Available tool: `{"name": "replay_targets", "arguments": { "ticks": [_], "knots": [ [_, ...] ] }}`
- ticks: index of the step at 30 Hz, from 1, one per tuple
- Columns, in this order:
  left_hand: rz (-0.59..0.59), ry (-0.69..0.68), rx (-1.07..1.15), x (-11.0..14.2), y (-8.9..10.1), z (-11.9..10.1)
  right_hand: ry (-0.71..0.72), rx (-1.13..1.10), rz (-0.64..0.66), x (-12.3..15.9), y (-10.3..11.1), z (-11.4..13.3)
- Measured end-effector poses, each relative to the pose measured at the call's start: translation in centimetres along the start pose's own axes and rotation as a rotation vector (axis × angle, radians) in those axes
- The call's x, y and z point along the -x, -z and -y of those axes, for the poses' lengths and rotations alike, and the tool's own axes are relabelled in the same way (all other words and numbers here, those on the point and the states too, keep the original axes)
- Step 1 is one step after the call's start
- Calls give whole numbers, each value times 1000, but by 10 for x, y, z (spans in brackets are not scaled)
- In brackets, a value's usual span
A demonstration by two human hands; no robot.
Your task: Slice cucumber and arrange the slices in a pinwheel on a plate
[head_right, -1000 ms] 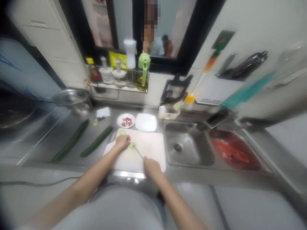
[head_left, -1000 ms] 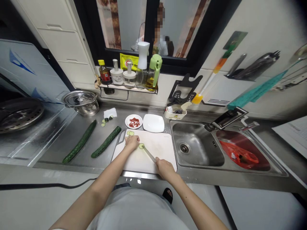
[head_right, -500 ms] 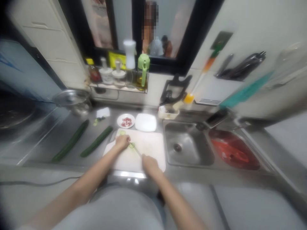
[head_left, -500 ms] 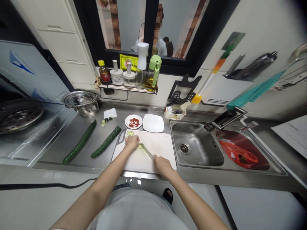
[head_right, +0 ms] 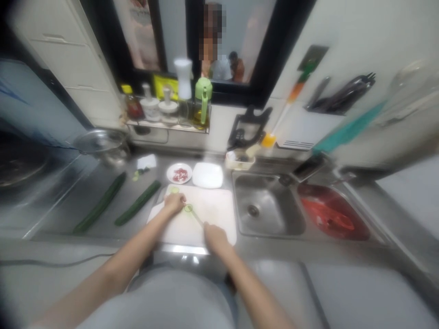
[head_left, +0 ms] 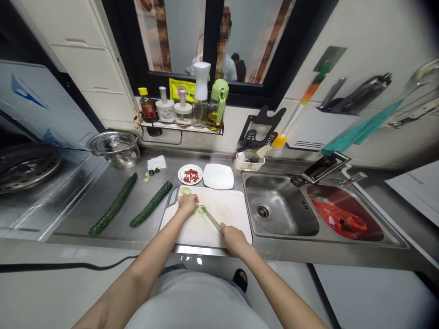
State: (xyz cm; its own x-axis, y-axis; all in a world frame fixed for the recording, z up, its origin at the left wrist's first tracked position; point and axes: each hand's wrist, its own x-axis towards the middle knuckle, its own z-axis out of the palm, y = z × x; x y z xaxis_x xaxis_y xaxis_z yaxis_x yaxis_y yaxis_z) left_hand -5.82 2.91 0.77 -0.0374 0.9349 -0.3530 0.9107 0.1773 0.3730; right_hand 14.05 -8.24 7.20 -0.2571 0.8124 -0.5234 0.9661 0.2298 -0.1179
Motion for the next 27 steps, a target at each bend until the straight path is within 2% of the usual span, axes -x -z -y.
{"name": "replay_targets", "arguments": {
  "ticks": [19, 27],
  "knots": [
    [-9, 5, 2, 1, 0, -1, -2, 43, 8, -10, 6, 8],
    [-8, -2, -1, -1, -1, 0, -14, 33, -2, -3, -3, 3]
  ]
}}
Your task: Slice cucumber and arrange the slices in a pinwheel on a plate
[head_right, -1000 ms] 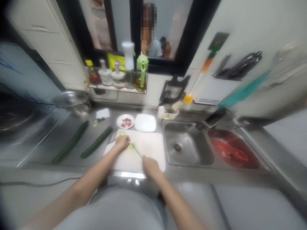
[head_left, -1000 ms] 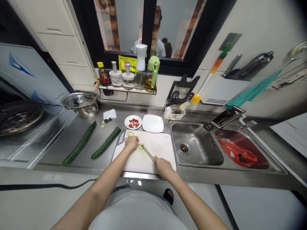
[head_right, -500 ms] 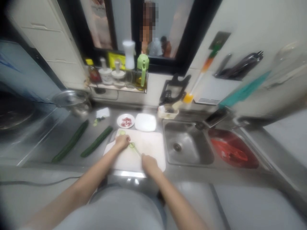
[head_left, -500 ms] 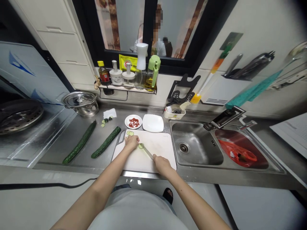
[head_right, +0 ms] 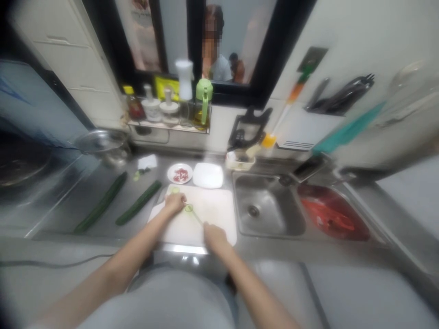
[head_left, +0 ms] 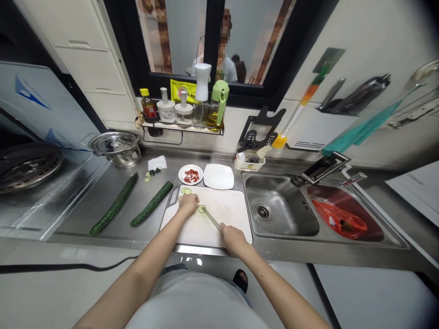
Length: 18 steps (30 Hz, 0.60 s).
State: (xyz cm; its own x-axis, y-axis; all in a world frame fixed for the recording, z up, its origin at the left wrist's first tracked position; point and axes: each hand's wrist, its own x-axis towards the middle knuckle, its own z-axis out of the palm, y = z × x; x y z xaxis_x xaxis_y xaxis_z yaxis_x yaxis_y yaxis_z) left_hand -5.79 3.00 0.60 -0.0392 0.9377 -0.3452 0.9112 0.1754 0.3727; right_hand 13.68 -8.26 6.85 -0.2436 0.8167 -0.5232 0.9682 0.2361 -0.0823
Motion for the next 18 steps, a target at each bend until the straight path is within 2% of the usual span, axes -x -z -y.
{"name": "replay_targets", "arguments": {
  "ticks": [9, 18],
  "knots": [
    [5, 2, -9, -2, -2, 0, 5, -3, -11, -8, 2, 3],
    [6, 1, -12, 0, 0, -1, 9, 60, 21, -12, 17, 1]
  ]
}}
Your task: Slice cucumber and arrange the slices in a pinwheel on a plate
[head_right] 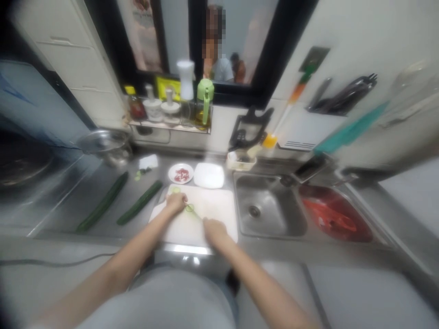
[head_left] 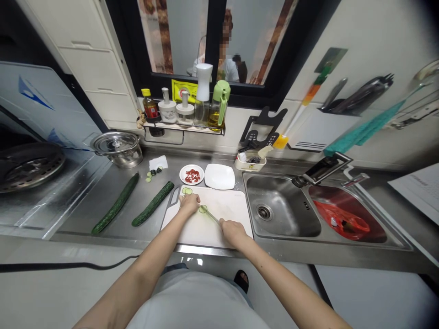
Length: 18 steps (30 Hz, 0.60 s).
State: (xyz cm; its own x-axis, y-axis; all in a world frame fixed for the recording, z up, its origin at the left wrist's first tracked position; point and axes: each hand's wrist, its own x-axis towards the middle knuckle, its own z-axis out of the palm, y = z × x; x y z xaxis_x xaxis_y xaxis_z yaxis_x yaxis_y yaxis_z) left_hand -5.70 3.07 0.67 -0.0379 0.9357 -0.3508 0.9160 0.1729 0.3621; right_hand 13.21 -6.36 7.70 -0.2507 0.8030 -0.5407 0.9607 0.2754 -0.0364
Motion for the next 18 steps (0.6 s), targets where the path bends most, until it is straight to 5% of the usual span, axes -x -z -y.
{"name": "replay_targets", "arguments": {
  "ticks": [18],
  "knots": [
    [10, -5, -9, 2, 3, -1, 70, 130, -70, 0, 7, -5]
  ]
}}
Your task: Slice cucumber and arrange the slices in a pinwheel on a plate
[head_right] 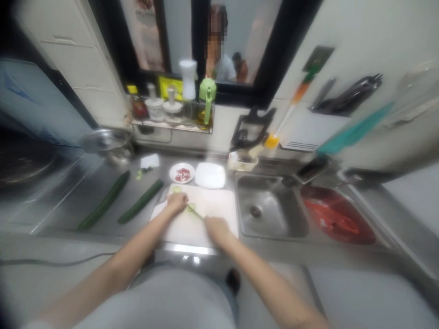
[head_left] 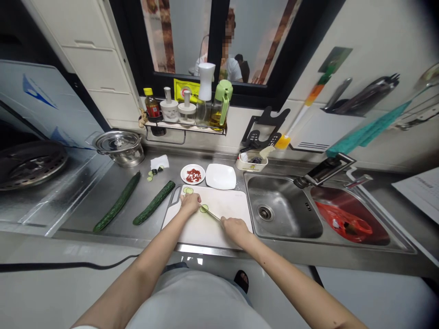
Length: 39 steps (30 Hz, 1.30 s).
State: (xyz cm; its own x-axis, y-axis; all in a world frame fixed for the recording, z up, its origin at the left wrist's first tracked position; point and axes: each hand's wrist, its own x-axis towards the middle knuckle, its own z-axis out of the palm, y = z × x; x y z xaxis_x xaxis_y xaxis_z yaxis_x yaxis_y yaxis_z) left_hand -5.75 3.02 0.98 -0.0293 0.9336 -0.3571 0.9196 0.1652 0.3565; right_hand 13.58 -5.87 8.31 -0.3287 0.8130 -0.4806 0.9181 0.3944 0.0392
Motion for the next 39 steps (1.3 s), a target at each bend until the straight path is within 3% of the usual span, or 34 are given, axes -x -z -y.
{"name": "replay_targets", "arguments": {
  "ticks": [8, 14, 17, 22, 25, 32, 39],
  "knots": [
    [7, 2, -5, 1, 2, -1, -12, -19, -9, 1, -8, -3],
    [4, 1, 3, 3, 1, 0, -40, -52, -55, 9, -33, -12],
    [-1, 1, 6, 4, 1, 0, -130, -156, -84, 11, -41, -15],
    [-9, -4, 4, 8, 4, -1, -354, -373, -112, 7, -42, -18],
    [-15, -22, -3, 15, 4, -4, -419, -439, -139, 4, -41, -20],
    [-72, -76, -64, 34, -2, -15, -442, -433, -127, 4, -40, -18],
    [-73, -50, -38, 29, -5, -19, -433, -435, -122, 2, -43, -17]
  ]
}}
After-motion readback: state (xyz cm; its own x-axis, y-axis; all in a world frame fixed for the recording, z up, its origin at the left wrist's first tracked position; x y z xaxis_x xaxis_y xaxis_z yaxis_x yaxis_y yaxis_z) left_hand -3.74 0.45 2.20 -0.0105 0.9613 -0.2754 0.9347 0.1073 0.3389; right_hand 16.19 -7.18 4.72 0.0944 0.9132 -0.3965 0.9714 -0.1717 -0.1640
